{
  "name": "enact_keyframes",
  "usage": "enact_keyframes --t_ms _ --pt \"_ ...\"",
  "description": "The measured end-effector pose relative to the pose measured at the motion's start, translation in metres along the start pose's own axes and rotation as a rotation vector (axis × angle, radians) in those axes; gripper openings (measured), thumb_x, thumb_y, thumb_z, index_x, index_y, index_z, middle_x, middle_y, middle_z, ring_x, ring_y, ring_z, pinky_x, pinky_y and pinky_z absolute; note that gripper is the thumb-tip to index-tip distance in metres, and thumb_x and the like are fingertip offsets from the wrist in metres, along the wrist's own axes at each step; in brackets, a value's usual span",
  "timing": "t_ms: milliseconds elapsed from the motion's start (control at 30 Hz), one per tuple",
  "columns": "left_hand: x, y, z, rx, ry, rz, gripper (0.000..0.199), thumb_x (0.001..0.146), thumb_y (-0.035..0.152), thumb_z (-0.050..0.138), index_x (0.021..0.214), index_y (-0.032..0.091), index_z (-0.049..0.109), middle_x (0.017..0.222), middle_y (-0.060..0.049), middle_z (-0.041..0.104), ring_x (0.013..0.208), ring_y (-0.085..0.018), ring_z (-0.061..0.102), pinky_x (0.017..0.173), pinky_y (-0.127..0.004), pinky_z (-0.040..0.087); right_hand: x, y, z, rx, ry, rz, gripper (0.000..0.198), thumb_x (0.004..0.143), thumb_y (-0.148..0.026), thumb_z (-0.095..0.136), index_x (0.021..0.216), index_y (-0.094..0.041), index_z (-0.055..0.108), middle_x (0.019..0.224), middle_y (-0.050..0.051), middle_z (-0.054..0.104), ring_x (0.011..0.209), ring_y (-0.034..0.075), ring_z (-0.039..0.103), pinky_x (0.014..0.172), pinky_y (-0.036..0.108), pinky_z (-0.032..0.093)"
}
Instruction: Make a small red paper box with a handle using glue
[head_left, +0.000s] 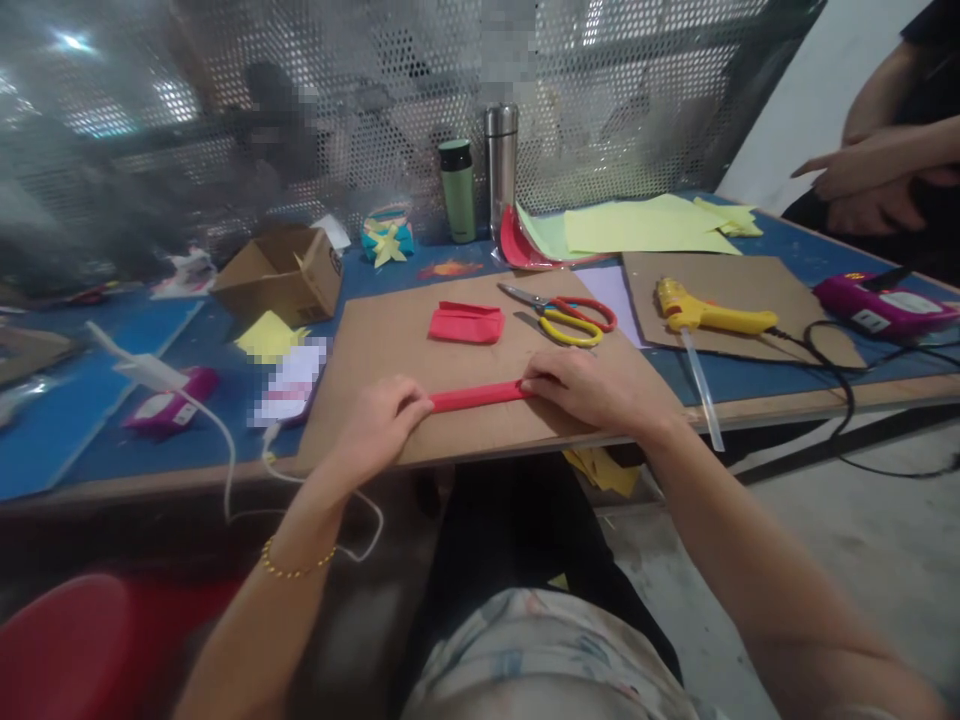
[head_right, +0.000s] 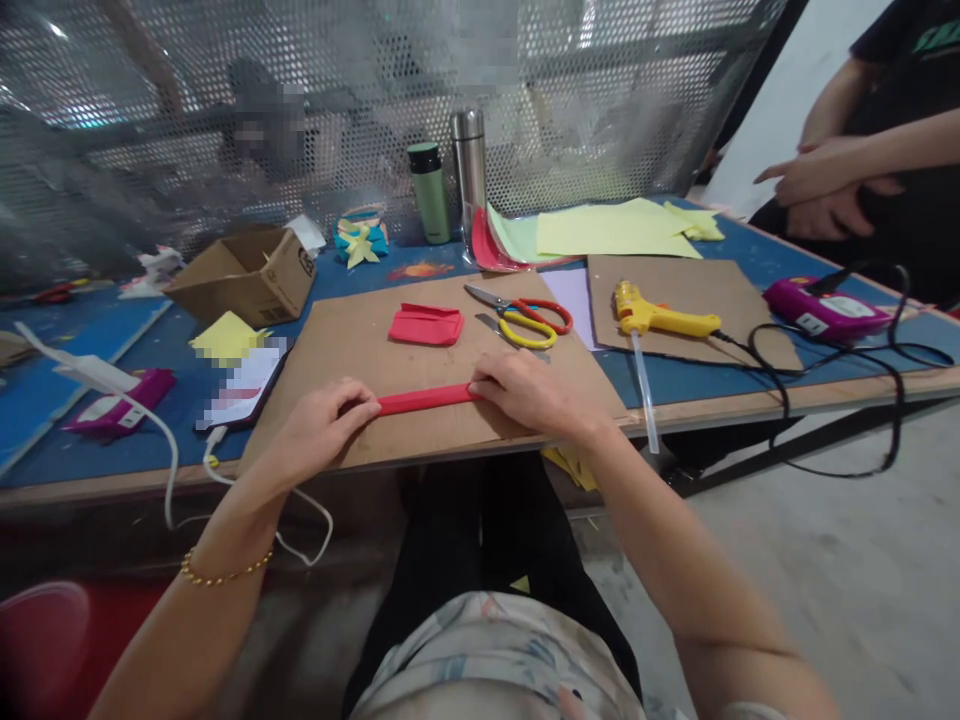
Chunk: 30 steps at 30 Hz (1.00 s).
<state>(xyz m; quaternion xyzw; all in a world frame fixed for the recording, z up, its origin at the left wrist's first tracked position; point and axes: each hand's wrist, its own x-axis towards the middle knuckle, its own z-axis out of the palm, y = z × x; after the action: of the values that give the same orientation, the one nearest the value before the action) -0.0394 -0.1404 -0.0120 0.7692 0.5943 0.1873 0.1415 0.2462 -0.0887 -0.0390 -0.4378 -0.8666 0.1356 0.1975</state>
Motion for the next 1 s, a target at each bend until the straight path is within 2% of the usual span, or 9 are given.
enact_keyframes --t_ms 133,300,467,667,833,1000 --pt "0.001 0.000 0.003 0.069 0.016 0.006 0.029 0.098 0.037 0.048 0.077 0.022 0.061 0.085 -0.006 0.070 0.084 -0.023 0.063 0.078 -0.039 0.047 0.001 -0.001 -0.003 0.007 -0.002 0.070 0.017 0.096 -0.025 0.064 0.080 -0.021 0.069 0.083 0.003 0.074 0.076 0.018 0.064 0.065 0.029 0.036" --pt "0.002 0.004 0.009 0.145 0.058 -0.026 0.027 0.095 0.032 0.053 0.070 0.022 0.052 0.078 -0.004 0.065 0.076 -0.022 0.059 0.072 -0.037 0.042 0.006 -0.006 -0.009 0.038 -0.057 0.115 0.019 0.095 -0.025 0.065 0.077 -0.021 0.069 0.082 0.003 0.075 0.076 0.018 0.064 0.065 0.029 0.037" --pt "0.002 0.007 0.010 0.155 0.047 -0.057 0.027 0.093 0.028 0.056 0.068 0.023 0.049 0.076 -0.004 0.063 0.074 -0.021 0.056 0.070 -0.036 0.038 0.011 -0.005 -0.013 0.050 -0.092 0.176 0.017 0.091 -0.028 0.071 0.076 -0.022 0.069 0.078 0.001 0.073 0.072 0.017 0.062 0.063 0.028 0.035" --pt "0.003 0.003 0.011 0.157 0.066 -0.012 0.025 0.093 0.030 0.056 0.069 0.022 0.051 0.073 -0.003 0.063 0.072 -0.020 0.056 0.068 -0.035 0.038 0.009 0.001 -0.008 0.078 -0.068 0.134 0.020 0.092 -0.027 0.069 0.074 -0.021 0.064 0.076 0.000 0.071 0.069 0.016 0.060 0.063 0.028 0.035" --pt "0.004 0.005 0.010 0.174 0.035 -0.047 0.026 0.093 0.028 0.056 0.069 0.022 0.050 0.075 -0.003 0.062 0.073 -0.021 0.056 0.068 -0.036 0.038 0.005 0.006 -0.003 0.090 -0.033 0.055 0.018 0.093 -0.026 0.066 0.076 -0.021 0.062 0.082 0.001 0.071 0.074 0.016 0.060 0.065 0.028 0.037" --pt "0.005 0.002 0.012 0.208 0.076 -0.003 0.025 0.093 0.030 0.058 0.070 0.023 0.050 0.075 -0.004 0.062 0.074 -0.022 0.056 0.068 -0.036 0.040 -0.002 0.014 0.005 0.079 0.102 0.004 0.009 0.091 -0.021 0.065 0.082 -0.021 0.064 0.087 0.003 0.069 0.081 0.018 0.060 0.074 0.030 0.042"
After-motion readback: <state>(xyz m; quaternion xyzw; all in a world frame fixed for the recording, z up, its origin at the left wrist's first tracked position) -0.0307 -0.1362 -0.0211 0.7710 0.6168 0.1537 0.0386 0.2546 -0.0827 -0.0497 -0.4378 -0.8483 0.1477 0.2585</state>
